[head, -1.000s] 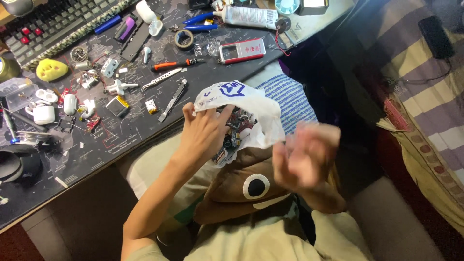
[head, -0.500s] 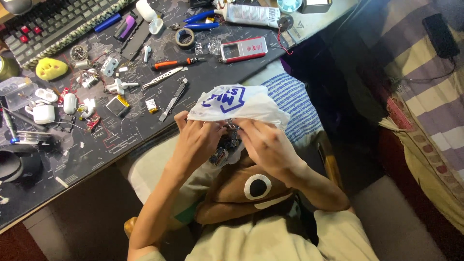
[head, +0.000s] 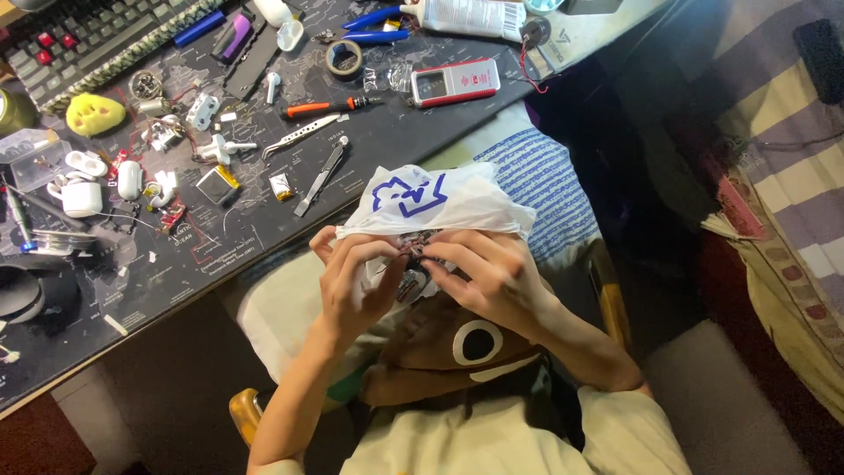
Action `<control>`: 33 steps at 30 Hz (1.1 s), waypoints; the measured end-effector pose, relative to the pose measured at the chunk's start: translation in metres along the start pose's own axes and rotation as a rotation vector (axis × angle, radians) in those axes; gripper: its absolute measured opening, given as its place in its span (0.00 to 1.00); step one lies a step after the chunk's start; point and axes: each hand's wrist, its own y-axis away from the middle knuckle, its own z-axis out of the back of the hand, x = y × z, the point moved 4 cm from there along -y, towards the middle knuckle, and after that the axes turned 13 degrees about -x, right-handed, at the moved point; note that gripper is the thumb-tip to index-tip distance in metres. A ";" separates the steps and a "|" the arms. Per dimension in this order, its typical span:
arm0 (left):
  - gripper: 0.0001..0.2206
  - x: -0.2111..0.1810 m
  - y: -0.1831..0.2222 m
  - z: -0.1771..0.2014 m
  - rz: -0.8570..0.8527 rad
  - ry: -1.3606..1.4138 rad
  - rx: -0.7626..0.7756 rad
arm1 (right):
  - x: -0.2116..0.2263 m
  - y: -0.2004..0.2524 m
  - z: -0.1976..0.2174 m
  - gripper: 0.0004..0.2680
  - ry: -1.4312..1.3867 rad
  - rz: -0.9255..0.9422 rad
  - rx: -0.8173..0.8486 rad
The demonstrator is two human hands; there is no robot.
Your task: Soldering a wire to a circuit board and then collecting small electronic parts into a plastic bag on a cluttered workbench.
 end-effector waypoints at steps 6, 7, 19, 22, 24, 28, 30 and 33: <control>0.06 -0.003 0.005 0.001 0.027 0.129 -0.088 | 0.002 0.002 -0.005 0.04 -0.084 0.018 -0.110; 0.06 -0.004 0.006 0.000 0.033 0.152 -0.109 | 0.002 0.003 -0.006 0.03 -0.082 0.032 -0.133; 0.09 -0.010 0.015 0.001 0.069 0.271 -0.254 | 0.003 0.007 -0.010 0.11 -0.328 -0.188 -0.153; 0.09 -0.010 0.017 0.000 0.062 0.280 -0.264 | 0.008 0.000 -0.007 0.13 -0.353 -0.216 -0.128; 0.08 -0.008 0.021 0.001 0.076 0.290 -0.253 | 0.007 -0.001 -0.009 0.12 -0.335 -0.196 -0.151; 0.08 -0.003 0.020 0.000 0.098 0.379 -0.183 | 0.007 -0.002 -0.008 0.11 -0.338 -0.183 -0.192; 0.06 -0.004 0.017 0.001 0.105 0.420 -0.147 | 0.005 -0.001 -0.008 0.11 -0.372 -0.160 -0.198; 0.10 -0.004 0.013 0.002 0.161 0.490 -0.069 | 0.005 0.004 -0.010 0.11 -0.410 -0.125 -0.207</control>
